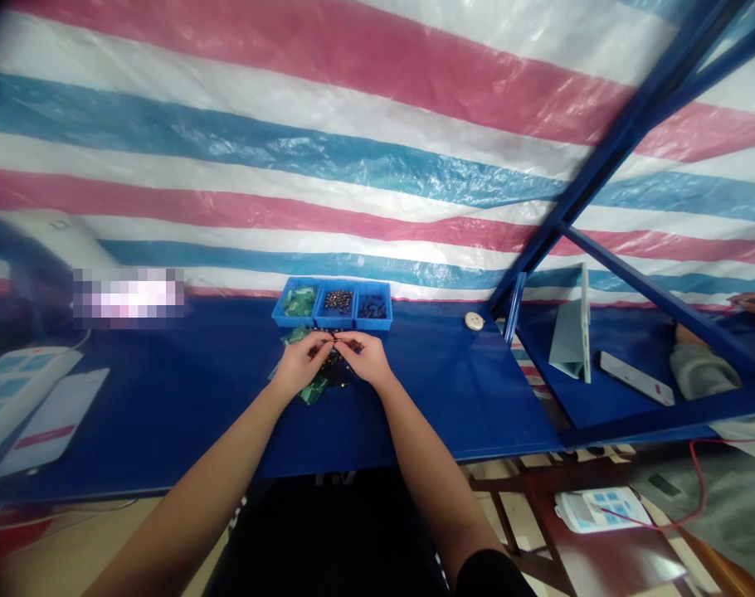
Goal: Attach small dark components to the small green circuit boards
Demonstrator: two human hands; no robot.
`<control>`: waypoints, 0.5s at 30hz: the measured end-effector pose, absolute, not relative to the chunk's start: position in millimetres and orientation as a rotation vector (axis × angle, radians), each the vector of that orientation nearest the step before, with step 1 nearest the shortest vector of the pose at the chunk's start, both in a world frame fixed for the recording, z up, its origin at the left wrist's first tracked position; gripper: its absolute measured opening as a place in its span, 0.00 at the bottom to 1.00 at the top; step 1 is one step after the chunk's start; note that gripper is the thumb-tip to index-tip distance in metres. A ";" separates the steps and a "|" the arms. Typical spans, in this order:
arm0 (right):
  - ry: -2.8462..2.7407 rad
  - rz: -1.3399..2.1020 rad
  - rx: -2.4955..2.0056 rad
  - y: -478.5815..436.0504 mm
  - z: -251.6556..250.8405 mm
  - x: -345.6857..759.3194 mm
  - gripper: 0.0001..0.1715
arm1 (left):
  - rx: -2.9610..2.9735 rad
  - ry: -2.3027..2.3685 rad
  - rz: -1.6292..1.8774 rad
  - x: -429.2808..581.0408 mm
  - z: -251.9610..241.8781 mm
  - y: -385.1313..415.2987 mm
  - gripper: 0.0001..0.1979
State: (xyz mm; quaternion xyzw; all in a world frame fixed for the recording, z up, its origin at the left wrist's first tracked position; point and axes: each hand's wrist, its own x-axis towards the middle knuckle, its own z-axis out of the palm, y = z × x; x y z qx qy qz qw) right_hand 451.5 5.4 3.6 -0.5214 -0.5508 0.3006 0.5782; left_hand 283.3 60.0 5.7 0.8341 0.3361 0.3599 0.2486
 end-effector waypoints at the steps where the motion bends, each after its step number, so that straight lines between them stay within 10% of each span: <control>1: -1.293 0.696 -1.219 5.2 4.0 451.2 0.17 | 2.272 0.917 0.986 283.3 5.6 60.0 0.12; 15: -1.297 0.676 -1.221 5.3 1.4 451.1 0.17 | 2.317 0.953 0.917 283.3 6.1 59.4 0.14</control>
